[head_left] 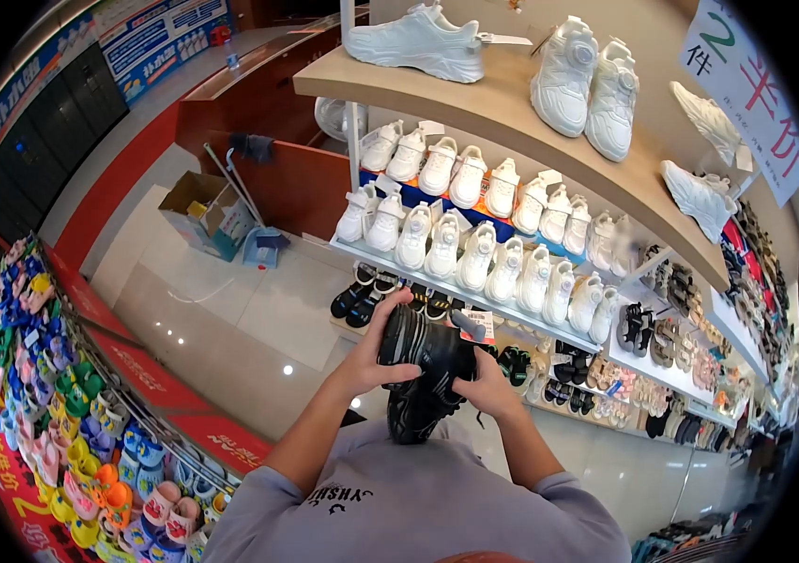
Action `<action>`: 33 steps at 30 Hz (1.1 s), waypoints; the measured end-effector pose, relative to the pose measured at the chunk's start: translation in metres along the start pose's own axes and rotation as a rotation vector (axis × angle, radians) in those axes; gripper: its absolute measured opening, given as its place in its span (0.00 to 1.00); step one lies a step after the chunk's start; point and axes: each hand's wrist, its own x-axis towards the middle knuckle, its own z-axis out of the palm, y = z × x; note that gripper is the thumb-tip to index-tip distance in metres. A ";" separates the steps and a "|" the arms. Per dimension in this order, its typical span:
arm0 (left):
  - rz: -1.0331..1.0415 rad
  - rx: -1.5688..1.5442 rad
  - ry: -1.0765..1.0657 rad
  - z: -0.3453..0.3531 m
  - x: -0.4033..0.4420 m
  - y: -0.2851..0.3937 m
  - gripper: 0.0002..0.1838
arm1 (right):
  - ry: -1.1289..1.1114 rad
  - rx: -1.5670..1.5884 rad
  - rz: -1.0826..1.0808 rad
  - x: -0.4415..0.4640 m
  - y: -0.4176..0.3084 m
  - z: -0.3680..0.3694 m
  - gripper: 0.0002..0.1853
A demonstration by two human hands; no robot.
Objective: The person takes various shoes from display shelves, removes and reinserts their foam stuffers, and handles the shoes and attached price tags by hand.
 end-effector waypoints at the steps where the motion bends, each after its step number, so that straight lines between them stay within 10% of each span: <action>1: 0.029 0.062 -0.043 -0.007 0.005 -0.001 0.57 | 0.027 0.066 -0.018 0.002 0.002 0.005 0.29; 33: -0.382 -0.373 -0.636 -0.105 0.039 -0.029 0.57 | 0.781 0.754 -0.164 0.003 0.006 0.175 0.29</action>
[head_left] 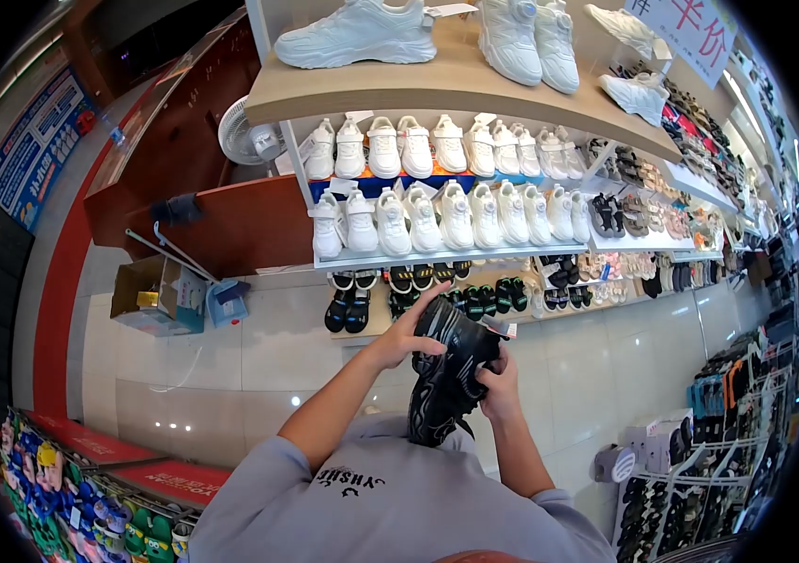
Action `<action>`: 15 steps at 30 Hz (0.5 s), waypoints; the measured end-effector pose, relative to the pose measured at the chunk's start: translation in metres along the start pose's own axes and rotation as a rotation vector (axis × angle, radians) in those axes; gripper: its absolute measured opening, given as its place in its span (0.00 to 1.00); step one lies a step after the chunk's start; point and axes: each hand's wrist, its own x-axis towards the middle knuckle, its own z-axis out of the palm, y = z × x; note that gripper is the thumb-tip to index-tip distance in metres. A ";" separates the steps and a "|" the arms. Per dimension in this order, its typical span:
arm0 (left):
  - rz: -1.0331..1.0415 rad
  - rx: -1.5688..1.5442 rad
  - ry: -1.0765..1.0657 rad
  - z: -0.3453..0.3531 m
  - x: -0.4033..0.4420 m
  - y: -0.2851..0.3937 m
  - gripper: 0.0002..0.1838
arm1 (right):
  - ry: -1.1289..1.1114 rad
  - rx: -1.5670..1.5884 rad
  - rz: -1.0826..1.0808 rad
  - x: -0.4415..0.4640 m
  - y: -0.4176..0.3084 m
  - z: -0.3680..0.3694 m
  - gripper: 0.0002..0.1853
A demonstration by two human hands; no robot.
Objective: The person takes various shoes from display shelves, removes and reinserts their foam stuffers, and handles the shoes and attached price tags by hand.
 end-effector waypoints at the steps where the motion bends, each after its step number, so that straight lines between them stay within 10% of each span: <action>1: -0.016 -0.029 -0.003 0.000 0.002 -0.005 0.57 | 0.027 0.010 -0.023 -0.001 0.005 -0.004 0.29; 15: -0.037 -0.171 0.079 0.074 0.069 -0.051 0.61 | 0.175 0.061 -0.166 -0.011 -0.033 -0.100 0.29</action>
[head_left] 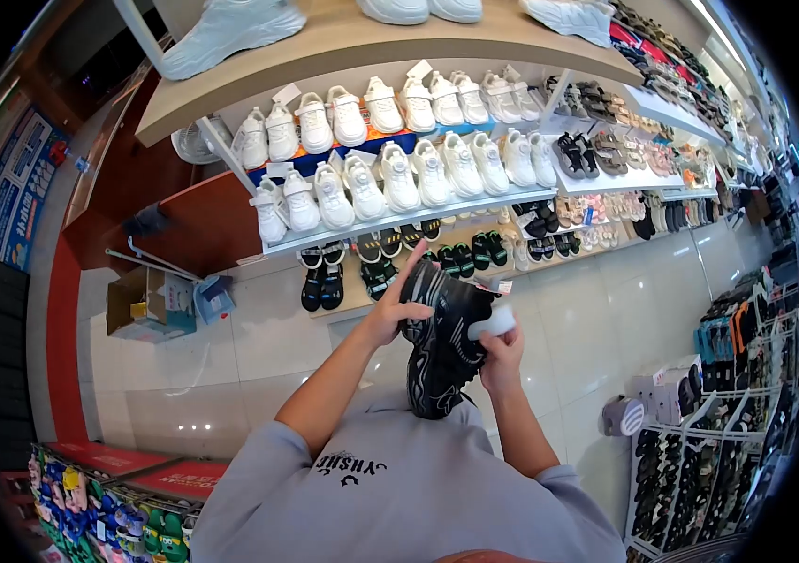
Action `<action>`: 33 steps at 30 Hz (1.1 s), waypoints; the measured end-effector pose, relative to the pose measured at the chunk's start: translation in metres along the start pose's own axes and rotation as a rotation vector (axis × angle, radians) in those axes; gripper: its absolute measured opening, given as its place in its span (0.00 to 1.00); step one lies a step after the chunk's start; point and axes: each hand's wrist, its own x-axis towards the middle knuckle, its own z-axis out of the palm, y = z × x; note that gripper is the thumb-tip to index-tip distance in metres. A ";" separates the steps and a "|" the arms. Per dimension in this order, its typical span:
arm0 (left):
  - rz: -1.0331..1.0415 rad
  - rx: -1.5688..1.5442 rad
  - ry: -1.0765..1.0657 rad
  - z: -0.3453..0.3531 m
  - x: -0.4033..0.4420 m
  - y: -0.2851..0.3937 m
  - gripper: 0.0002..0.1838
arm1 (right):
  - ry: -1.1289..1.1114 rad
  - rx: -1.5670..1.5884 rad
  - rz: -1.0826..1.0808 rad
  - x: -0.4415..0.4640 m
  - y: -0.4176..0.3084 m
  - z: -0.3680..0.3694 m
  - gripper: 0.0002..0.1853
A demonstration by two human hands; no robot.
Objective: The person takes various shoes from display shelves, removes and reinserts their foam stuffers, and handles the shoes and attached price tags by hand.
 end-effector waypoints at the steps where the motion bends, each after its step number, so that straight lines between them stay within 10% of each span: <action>1: 0.002 -0.058 0.040 0.007 0.007 -0.007 0.61 | -0.005 0.116 -0.026 0.006 -0.011 -0.007 0.28; 8: 0.173 -0.425 0.190 0.062 0.060 -0.026 0.53 | -0.063 0.516 -0.135 0.041 -0.077 -0.068 0.35; 21: 0.531 -0.405 -0.085 0.202 0.170 0.007 0.58 | -0.088 0.308 0.056 0.049 -0.153 -0.206 0.32; 33: 0.131 -0.569 -0.258 0.265 0.274 -0.070 0.57 | 0.203 0.213 -0.059 0.040 -0.202 -0.283 0.37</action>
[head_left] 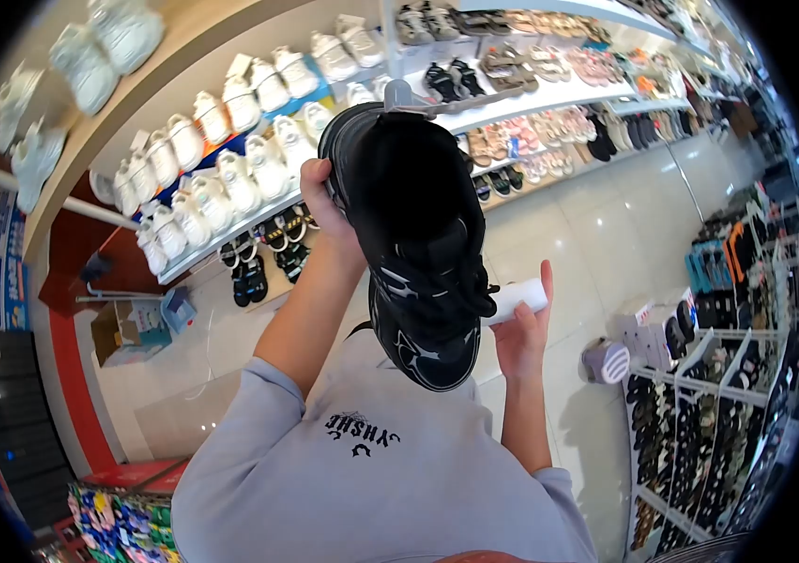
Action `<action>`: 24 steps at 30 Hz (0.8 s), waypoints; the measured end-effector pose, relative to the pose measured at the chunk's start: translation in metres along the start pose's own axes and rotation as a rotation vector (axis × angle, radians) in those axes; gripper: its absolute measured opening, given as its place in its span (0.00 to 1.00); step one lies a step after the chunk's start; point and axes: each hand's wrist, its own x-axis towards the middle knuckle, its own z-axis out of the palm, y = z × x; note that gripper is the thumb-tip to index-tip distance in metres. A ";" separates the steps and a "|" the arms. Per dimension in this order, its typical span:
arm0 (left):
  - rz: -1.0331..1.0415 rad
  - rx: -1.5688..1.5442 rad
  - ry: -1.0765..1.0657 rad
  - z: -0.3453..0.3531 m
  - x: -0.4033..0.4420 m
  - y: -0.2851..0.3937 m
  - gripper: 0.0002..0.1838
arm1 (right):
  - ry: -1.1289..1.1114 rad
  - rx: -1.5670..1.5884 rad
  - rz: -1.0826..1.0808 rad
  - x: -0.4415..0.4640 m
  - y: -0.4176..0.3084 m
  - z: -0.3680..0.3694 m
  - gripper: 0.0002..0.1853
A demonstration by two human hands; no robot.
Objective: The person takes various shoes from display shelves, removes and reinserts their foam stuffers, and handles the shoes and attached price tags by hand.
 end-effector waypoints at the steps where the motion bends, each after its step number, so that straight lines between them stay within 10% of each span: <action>1: -0.017 -0.008 0.003 -0.002 0.010 -0.010 0.55 | 0.020 -0.048 -0.033 0.004 -0.008 -0.011 0.36; 10: -0.225 -0.094 -0.168 0.009 0.115 -0.107 0.46 | 0.403 -0.072 -0.329 0.078 -0.117 -0.060 0.17; 24: -0.684 -0.446 -0.123 0.014 0.309 -0.289 0.48 | 0.467 -0.272 -0.570 0.263 -0.267 -0.100 0.24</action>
